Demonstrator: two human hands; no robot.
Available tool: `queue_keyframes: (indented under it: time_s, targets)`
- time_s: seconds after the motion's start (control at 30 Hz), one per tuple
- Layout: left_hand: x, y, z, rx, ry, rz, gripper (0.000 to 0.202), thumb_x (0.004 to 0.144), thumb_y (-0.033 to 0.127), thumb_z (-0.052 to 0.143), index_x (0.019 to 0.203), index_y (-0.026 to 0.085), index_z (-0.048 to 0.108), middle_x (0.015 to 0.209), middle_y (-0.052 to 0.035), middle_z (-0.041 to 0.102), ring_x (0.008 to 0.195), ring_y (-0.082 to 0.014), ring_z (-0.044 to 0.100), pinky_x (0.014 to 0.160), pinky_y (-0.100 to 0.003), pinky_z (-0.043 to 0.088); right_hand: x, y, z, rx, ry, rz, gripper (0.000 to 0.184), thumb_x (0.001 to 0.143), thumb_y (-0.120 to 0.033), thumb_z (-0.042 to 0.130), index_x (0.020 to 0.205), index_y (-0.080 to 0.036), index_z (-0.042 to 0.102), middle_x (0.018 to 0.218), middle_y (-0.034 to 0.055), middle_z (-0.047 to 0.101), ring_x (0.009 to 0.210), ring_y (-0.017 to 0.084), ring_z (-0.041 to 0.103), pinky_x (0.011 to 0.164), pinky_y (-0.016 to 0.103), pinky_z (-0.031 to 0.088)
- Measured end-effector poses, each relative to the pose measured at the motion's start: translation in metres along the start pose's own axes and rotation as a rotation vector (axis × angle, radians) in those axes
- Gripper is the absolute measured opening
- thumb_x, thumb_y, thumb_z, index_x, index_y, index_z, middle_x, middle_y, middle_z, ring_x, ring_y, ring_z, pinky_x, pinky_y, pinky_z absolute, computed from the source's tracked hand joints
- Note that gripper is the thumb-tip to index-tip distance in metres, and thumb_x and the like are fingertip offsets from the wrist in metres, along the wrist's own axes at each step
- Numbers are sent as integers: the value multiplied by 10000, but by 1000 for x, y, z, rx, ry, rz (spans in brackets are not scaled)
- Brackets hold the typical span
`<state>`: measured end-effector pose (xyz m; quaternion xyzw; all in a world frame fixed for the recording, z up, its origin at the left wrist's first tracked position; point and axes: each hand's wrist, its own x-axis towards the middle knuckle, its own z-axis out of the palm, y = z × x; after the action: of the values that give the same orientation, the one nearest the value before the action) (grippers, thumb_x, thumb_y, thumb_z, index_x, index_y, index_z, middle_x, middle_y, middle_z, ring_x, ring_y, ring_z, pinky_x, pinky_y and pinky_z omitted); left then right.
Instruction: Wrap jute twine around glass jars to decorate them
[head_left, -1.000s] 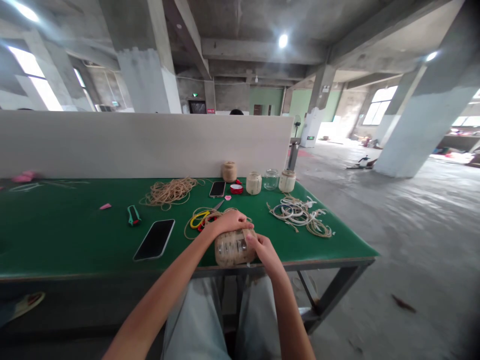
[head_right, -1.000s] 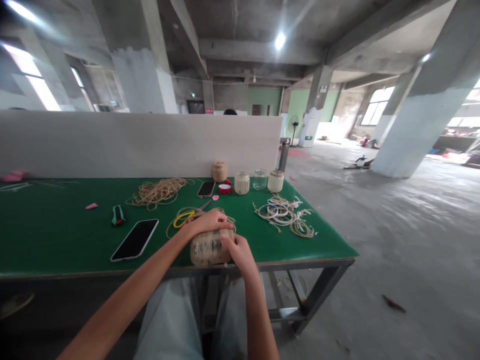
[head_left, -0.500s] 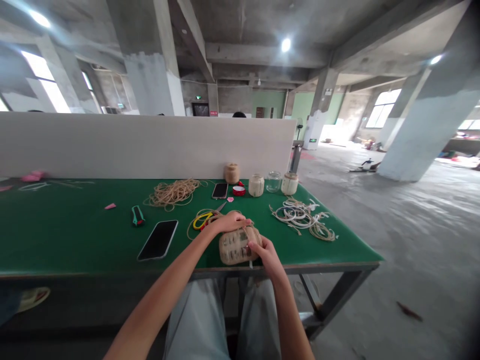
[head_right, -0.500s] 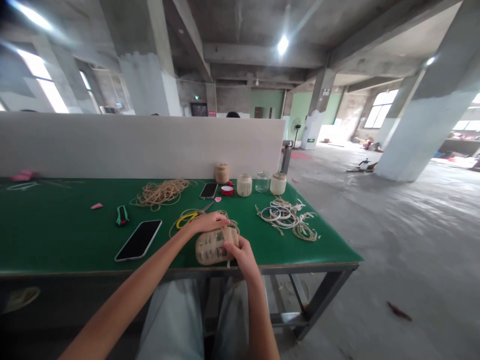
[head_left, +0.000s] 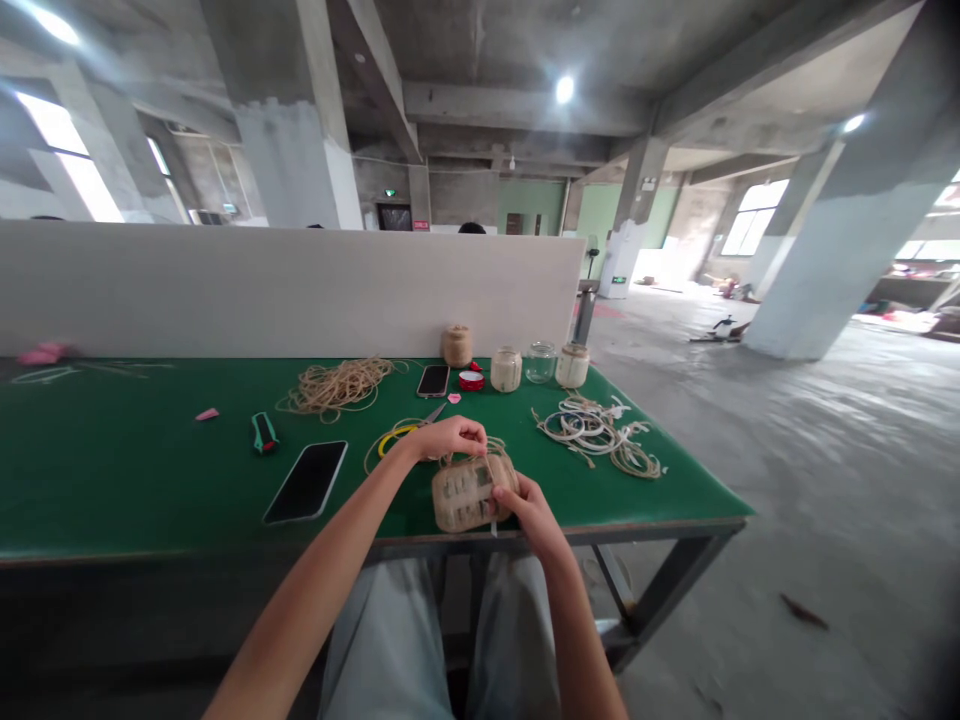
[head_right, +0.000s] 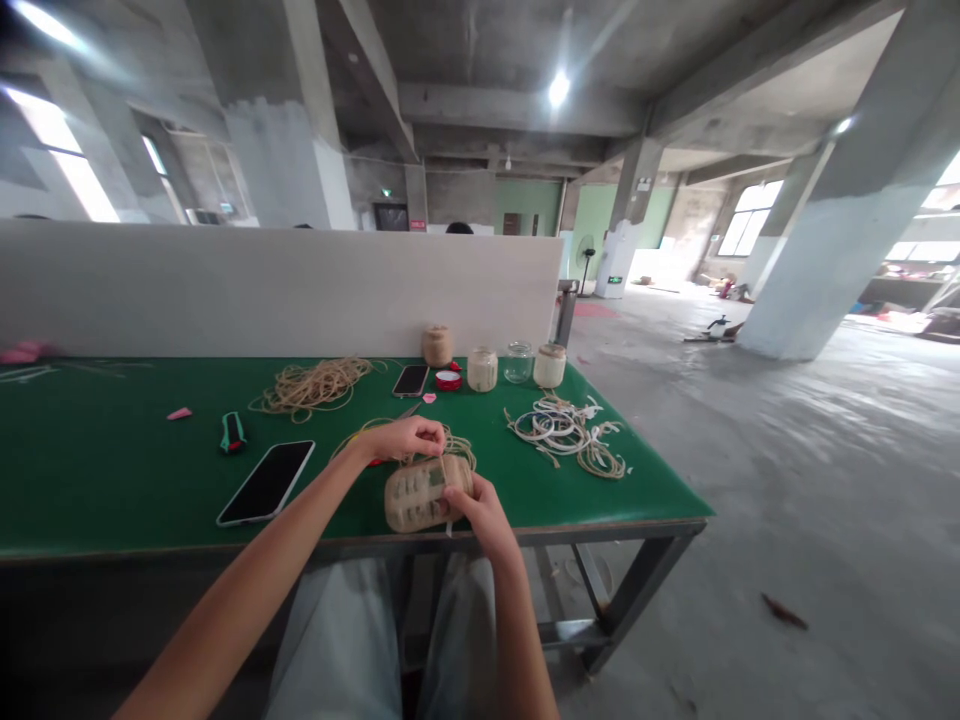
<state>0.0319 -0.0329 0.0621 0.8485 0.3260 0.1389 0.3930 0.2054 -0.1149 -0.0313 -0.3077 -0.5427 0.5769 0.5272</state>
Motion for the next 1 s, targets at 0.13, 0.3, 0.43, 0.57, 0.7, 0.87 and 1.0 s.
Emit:
queue_keyframes:
  time_s: [0.13, 0.3, 0.43, 0.57, 0.7, 0.87, 1.0]
  targets:
    - [1, 1, 7, 29, 67, 1, 315, 757, 454, 518, 801, 144, 553, 624, 34, 445, 560, -92, 388, 515, -197, 307, 0, 3, -1, -3, -3, 1, 232, 732, -364, 614, 760, -138, 573, 604, -3, 600, 540, 102, 507, 538, 204, 382]
    - [-1, -4, 11, 74, 59, -10, 326, 761, 467, 501, 766, 145, 550, 687, 12, 508, 619, -114, 443, 563, -210, 348, -1, 1, -1, -24, -5, 8, 258, 726, -381, 612, 799, -135, 577, 611, -3, 599, 545, 101, 505, 541, 204, 391]
    - [-3, -4, 12, 112, 59, -13, 308, 770, 449, 484, 762, 148, 548, 740, 0, 529, 677, -133, 470, 603, -220, 363, -3, -5, -3, -65, 0, 32, 281, 703, -396, 620, 779, -128, 588, 626, 5, 600, 560, 113, 511, 546, 214, 397]
    - [-4, 4, 13, 147, 39, -8, 277, 767, 417, 489, 738, 149, 553, 729, 4, 526, 668, -131, 465, 600, -218, 353, 1, -14, -9, -142, 46, 71, 327, 686, -440, 613, 684, -113, 608, 566, -7, 556, 533, 109, 476, 499, 205, 354]
    - [-6, 14, 15, 185, 39, -10, 258, 756, 398, 503, 723, 150, 561, 708, 9, 528, 650, -126, 457, 576, -211, 334, 9, -19, -10, -205, 156, 100, 355, 679, -454, 620, 590, -113, 576, 476, -43, 448, 467, 65, 357, 424, 187, 237]
    - [-8, 17, 16, 234, 71, -32, 265, 756, 412, 504, 728, 157, 572, 662, 17, 533, 597, -115, 442, 519, -208, 296, 8, -16, 3, -167, 159, 154, 334, 653, -428, 655, 730, -106, 614, 547, -25, 507, 480, 79, 412, 439, 190, 310]
    - [-9, 14, 12, 250, 61, -29, 308, 747, 461, 519, 740, 161, 586, 660, 14, 541, 582, -115, 455, 508, -205, 303, 2, -14, 8, -92, 137, 117, 331, 688, -419, 632, 832, -122, 609, 634, -11, 556, 548, 95, 470, 506, 197, 367]
